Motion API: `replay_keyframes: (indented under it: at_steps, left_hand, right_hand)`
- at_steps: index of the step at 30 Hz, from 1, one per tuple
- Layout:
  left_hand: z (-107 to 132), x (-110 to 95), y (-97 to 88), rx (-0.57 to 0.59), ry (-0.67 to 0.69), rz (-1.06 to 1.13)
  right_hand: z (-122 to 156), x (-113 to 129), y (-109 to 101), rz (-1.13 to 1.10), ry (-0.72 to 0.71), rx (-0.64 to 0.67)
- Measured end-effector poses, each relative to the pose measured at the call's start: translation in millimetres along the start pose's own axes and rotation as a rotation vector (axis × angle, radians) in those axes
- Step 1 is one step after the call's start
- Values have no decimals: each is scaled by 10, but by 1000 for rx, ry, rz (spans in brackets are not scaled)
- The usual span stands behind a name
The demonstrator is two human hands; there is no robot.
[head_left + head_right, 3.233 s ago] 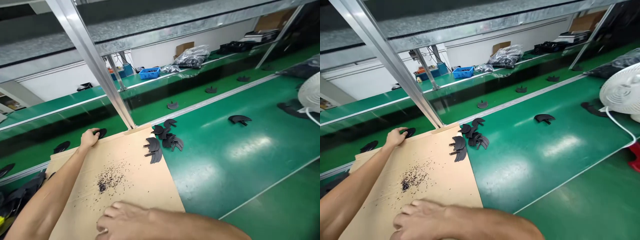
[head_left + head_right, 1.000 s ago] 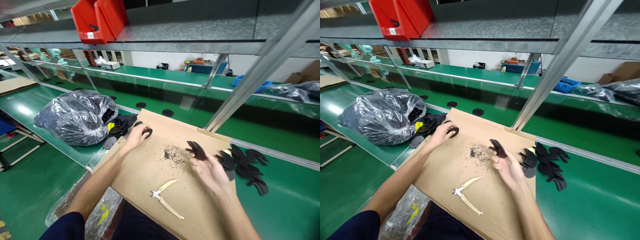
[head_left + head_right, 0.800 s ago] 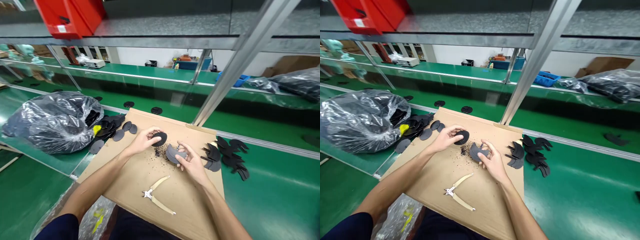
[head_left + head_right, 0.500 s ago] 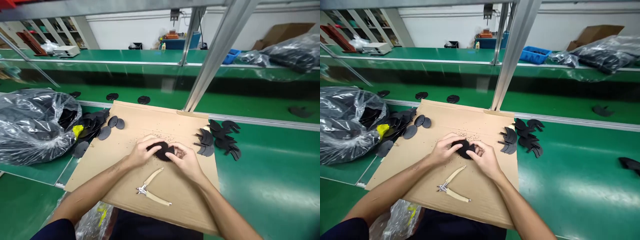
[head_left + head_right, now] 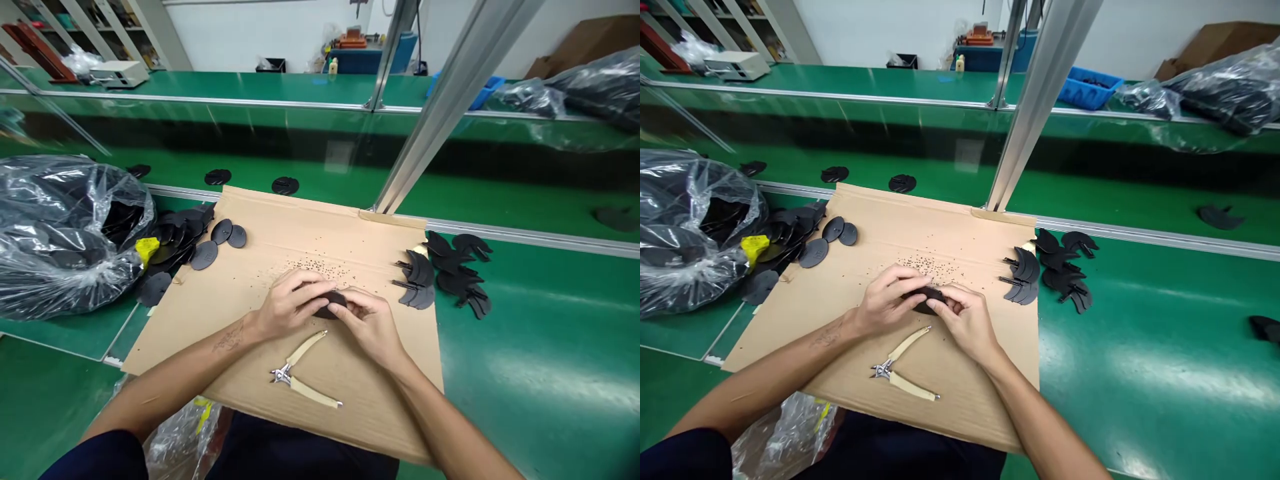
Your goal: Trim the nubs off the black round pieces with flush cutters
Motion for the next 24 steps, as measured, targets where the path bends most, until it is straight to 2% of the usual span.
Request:
replay_keyframes:
  at_steps: [3, 7, 16, 20, 24]
  left_hand:
    - [0, 66, 5, 26, -133, 150]
    - [-9, 86, 30, 72, -133, 315]
    - [-18, 8, 22, 103, -71, 309]
    - [-34, -10, -7, 83, -42, 323]
    - [-53, -73, -32, 51, -16, 281]
  right_hand:
    - [2, 120, -15, 69, -127, -29]
    - [4, 190, -23, 81, -227, -38]
    - [62, 188, -14, 244, -368, -5]
    - [82, 230, 9, 234, -433, 18]
    - [84, 233, 5, 229, -430, 13]
Point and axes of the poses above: each hand's wrist, its own z-axis away from the middle knuckle, its own y-axis out of the palm, x = y × z, the point moved 5 cm from there along -z, towards the middle knuckle, and after that the axes turned 3 degrees about x, right-handed, at the moved point
